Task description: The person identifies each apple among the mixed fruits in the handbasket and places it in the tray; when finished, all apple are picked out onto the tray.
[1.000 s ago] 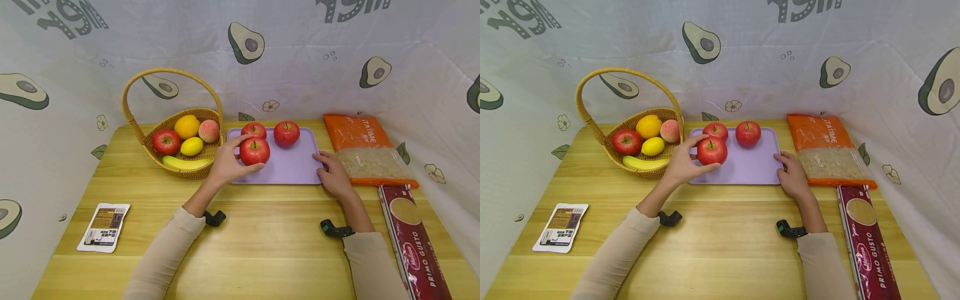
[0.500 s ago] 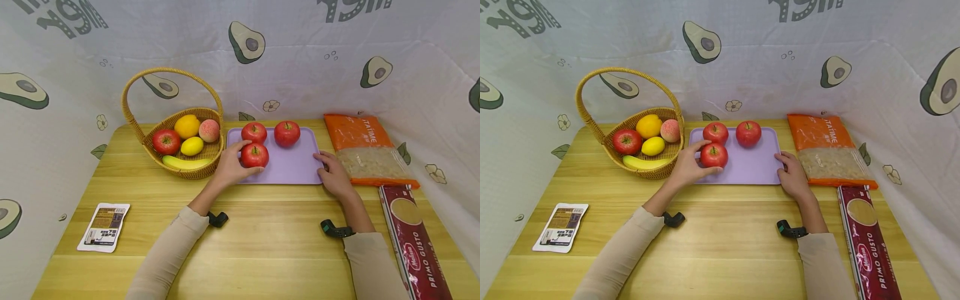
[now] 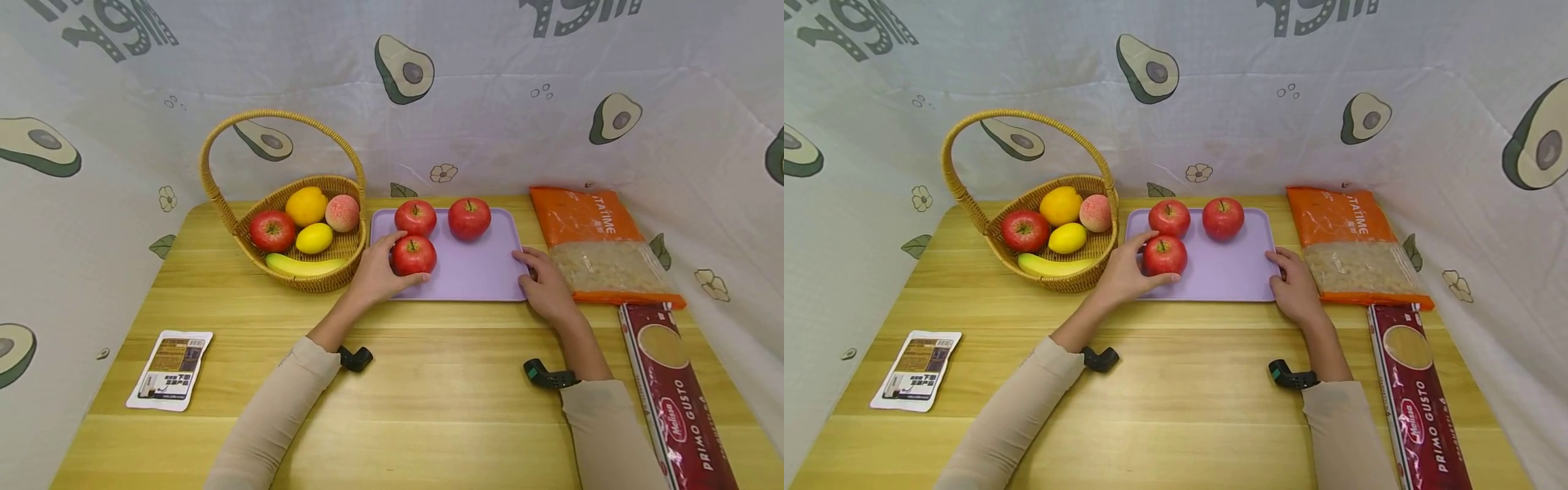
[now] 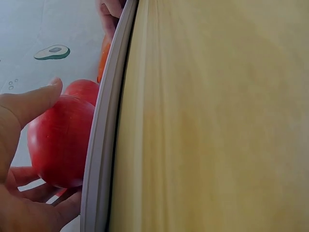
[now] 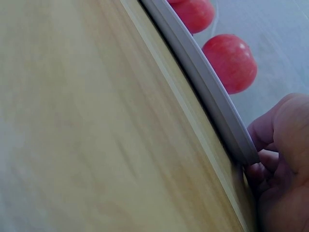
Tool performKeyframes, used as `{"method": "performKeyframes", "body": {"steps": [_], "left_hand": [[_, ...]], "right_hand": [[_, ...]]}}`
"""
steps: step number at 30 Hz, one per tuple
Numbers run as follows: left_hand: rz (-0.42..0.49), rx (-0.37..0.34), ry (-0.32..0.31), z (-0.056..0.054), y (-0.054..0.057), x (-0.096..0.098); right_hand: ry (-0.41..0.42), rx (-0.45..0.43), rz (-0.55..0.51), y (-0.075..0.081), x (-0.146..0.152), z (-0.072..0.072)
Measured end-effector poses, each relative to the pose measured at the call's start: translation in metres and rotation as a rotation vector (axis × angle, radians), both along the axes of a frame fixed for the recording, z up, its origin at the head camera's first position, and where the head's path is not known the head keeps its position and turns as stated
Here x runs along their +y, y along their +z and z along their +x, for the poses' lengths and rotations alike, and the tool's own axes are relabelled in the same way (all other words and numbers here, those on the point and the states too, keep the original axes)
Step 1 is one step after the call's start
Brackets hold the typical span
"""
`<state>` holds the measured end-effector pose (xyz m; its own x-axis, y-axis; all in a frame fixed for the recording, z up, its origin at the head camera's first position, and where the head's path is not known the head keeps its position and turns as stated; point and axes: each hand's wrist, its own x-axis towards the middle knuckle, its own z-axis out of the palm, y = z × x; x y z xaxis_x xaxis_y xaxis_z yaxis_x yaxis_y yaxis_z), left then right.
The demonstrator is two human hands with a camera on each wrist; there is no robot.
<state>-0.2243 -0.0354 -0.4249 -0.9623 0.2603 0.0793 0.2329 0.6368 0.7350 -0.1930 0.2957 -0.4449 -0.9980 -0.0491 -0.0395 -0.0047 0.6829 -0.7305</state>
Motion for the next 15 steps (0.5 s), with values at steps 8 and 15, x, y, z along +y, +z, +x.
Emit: {"method": "performKeyframes", "body": {"steps": [8, 15], "left_hand": [[-0.015, 0.044, -0.037, 0.009, 0.011, -0.005], [0.111, 0.103, -0.062, 0.017, 0.025, -0.015]], "right_hand": [[0.001, -0.010, -0.002, 0.000, -0.001, 0.000], [-0.004, -0.016, -0.003, 0.001, 0.000, 0.001]]}}
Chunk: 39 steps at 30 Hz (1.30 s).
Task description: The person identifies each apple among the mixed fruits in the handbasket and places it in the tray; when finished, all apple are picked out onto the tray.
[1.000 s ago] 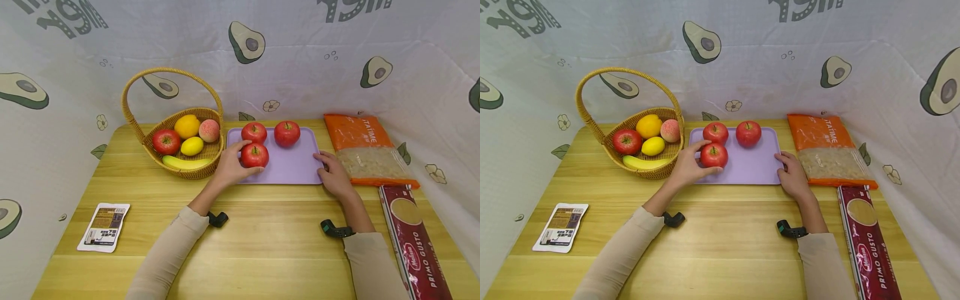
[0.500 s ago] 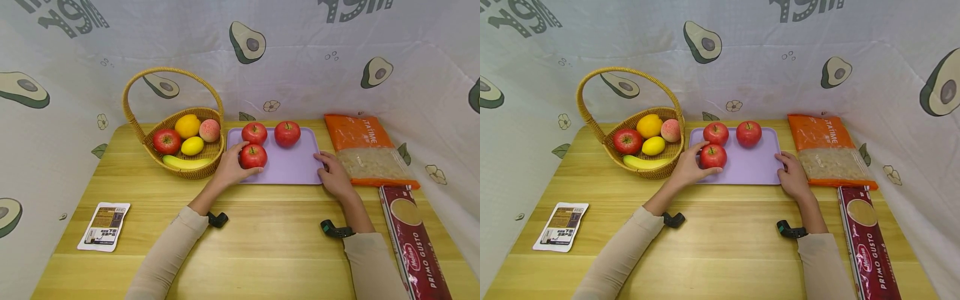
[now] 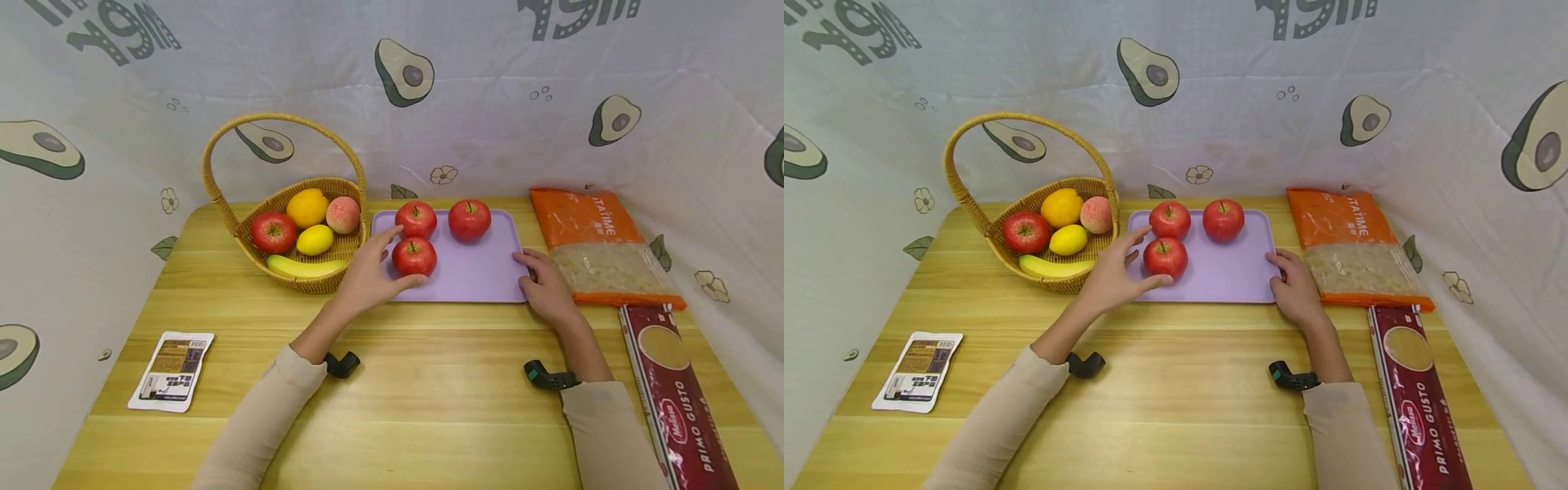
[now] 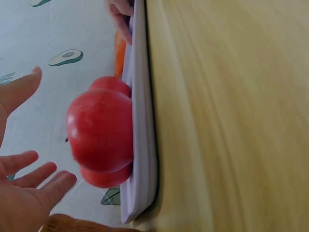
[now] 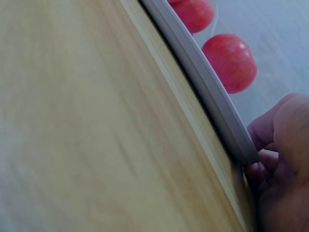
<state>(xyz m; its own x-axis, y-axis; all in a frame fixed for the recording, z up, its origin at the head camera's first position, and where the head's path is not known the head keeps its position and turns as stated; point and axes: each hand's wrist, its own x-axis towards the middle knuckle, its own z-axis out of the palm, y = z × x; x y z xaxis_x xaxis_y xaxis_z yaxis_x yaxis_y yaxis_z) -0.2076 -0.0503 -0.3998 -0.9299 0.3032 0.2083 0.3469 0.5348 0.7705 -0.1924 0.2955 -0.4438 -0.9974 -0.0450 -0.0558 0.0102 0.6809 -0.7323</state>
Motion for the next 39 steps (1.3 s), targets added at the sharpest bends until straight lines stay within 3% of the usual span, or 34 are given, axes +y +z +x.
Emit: {"method": "performKeyframes", "body": {"steps": [3, 6, 14, 18, 24, 31, 39], "left_hand": [[0.125, 0.049, -0.016, 0.001, 0.003, -0.008], [0.184, 0.120, 0.007, 0.001, 0.006, -0.018], [0.118, 0.249, 0.175, -0.009, 0.019, -0.059], [0.066, 0.217, 0.274, -0.010, 0.027, -0.082], [0.003, 0.177, 0.339, -0.013, 0.037, -0.111], [-0.092, 0.135, 0.383, -0.018, 0.031, -0.135], [-0.123, 0.076, 0.411, -0.022, 0.025, -0.151]], "right_hand": [[0.004, 0.006, 0.005, -0.001, 0.001, 0.000], [0.007, 0.009, 0.014, -0.003, 0.002, -0.001], [-0.003, 0.005, 0.014, -0.002, 0.001, -0.002], [-0.002, 0.006, 0.011, -0.001, 0.001, -0.001], [-0.003, -0.001, 0.010, -0.001, 0.001, 0.001], [-0.007, 0.003, 0.012, 0.000, 0.002, 0.001], [-0.001, 0.002, 0.018, 0.000, 0.001, 0.000]]}}
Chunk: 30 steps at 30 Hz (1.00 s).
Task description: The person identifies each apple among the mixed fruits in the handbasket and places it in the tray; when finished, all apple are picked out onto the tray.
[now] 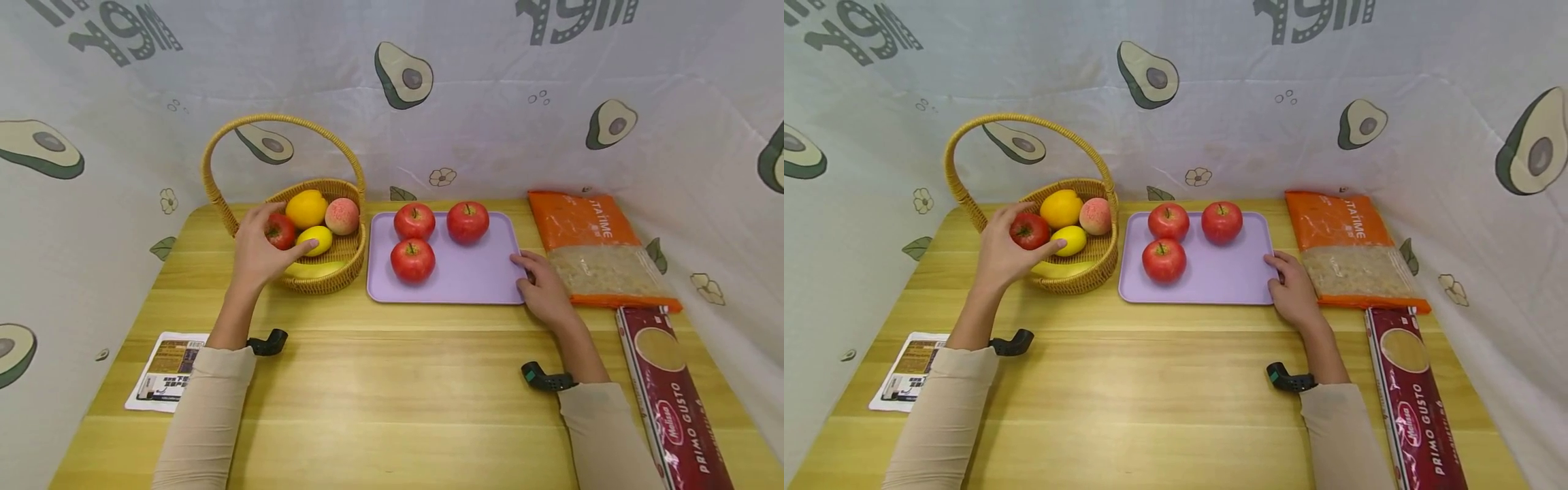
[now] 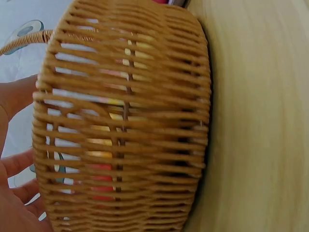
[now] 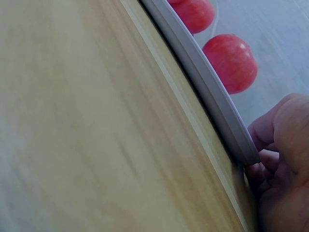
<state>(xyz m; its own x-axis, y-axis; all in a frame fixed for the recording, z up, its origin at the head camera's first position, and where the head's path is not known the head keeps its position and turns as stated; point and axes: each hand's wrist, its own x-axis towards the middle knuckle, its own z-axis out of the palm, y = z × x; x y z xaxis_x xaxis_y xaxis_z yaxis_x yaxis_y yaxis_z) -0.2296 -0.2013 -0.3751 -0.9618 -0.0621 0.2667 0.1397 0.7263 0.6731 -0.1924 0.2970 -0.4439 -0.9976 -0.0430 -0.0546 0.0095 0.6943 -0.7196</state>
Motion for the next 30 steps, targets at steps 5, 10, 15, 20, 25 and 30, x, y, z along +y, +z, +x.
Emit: {"method": "performKeyframes", "body": {"steps": [5, 10, 15, 20, 25, 30], "left_hand": [[-0.017, -0.021, 0.016, -0.003, -0.001, -0.005], [-0.048, -0.057, 0.006, -0.004, -0.003, -0.011], [-0.082, -0.088, -0.008, -0.005, -0.003, -0.019], [-0.103, -0.102, -0.028, -0.009, -0.002, -0.023], [-0.121, -0.116, -0.024, -0.010, -0.004, -0.027], [-0.131, -0.150, -0.020, -0.011, -0.004, -0.026]], "right_hand": [[-0.006, 0.008, 0.000, 0.001, 0.000, -0.001], [0.000, 0.023, 0.006, 0.000, 0.001, 0.000], [0.004, 0.015, 0.011, -0.001, 0.001, 0.001], [-0.008, 0.025, -0.001, 0.000, 0.001, 0.000], [0.001, 0.023, -0.002, 0.000, -0.001, 0.001], [-0.001, 0.017, -0.005, -0.001, -0.001, 0.001]]}}
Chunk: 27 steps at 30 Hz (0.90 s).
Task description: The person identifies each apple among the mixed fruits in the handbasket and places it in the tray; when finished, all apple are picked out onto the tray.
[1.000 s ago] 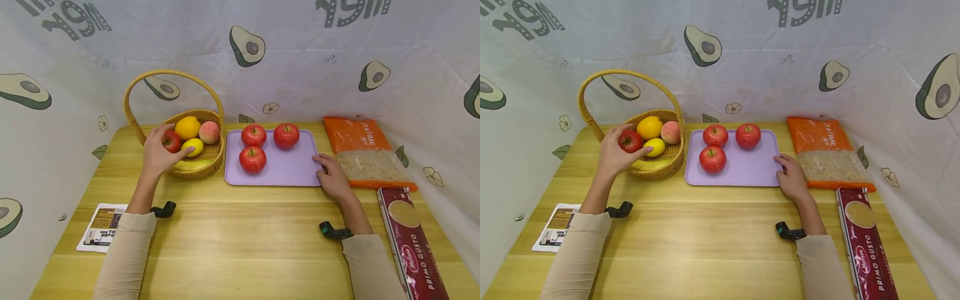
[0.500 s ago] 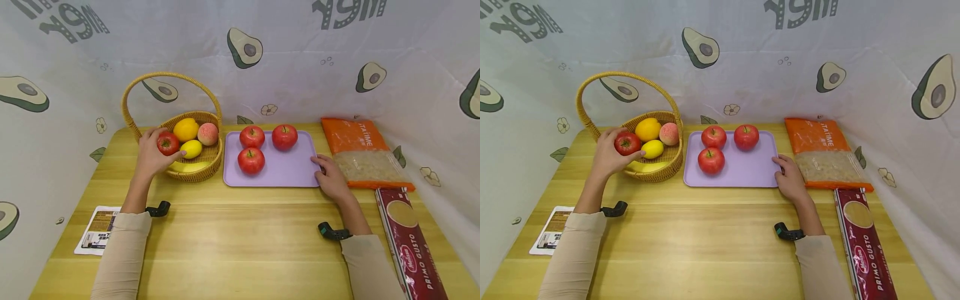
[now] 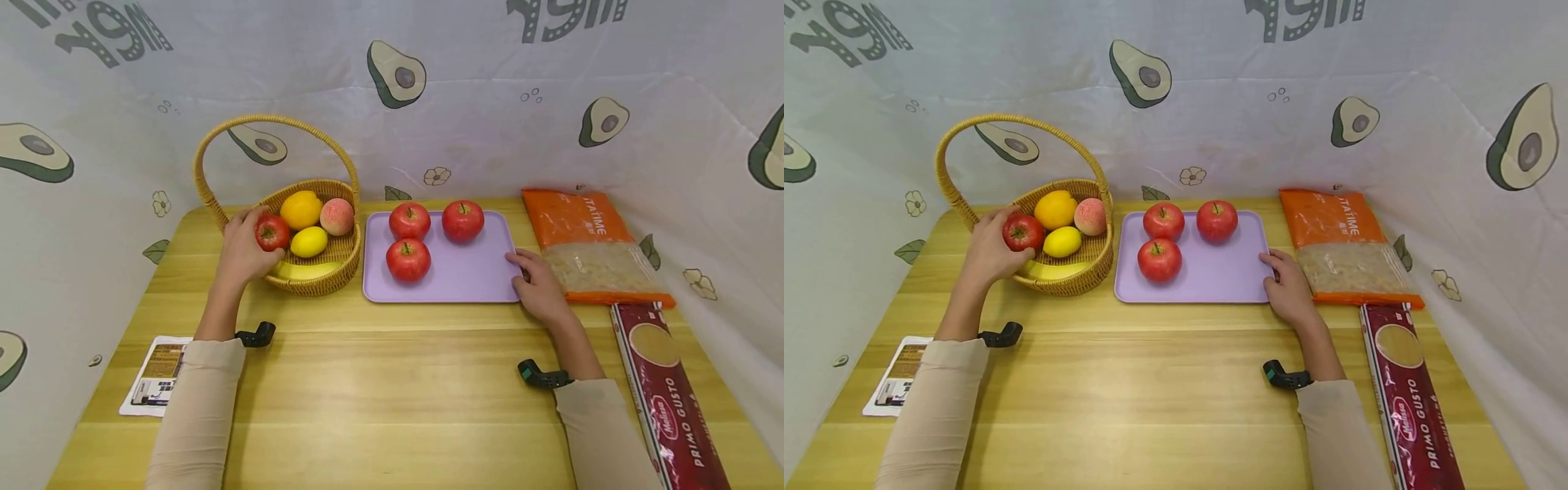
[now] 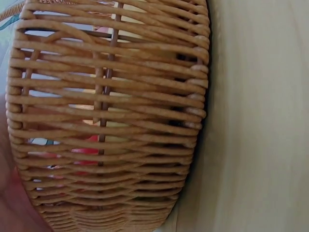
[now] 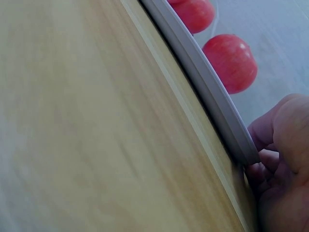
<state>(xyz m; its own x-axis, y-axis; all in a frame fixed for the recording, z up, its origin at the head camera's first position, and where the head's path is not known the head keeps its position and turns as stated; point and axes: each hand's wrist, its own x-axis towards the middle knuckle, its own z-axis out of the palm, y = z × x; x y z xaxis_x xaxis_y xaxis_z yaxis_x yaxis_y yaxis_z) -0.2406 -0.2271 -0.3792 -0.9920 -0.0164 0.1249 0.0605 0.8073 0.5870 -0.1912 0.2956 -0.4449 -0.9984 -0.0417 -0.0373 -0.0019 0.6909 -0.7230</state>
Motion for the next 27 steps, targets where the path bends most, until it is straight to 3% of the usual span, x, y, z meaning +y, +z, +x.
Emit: {"method": "performKeyframes", "body": {"steps": [11, 27], "left_hand": [[-0.054, -0.022, 0.048, -0.0045, -0.0031, 0.0046], [-0.080, -0.062, 0.053, -0.0066, -0.0005, 0.0086]], "right_hand": [[0.003, -0.006, -0.005, 0.0005, -0.0002, -0.0010], [0.002, 0.001, -0.002, 0.0007, 0.0006, -0.0003]]}}
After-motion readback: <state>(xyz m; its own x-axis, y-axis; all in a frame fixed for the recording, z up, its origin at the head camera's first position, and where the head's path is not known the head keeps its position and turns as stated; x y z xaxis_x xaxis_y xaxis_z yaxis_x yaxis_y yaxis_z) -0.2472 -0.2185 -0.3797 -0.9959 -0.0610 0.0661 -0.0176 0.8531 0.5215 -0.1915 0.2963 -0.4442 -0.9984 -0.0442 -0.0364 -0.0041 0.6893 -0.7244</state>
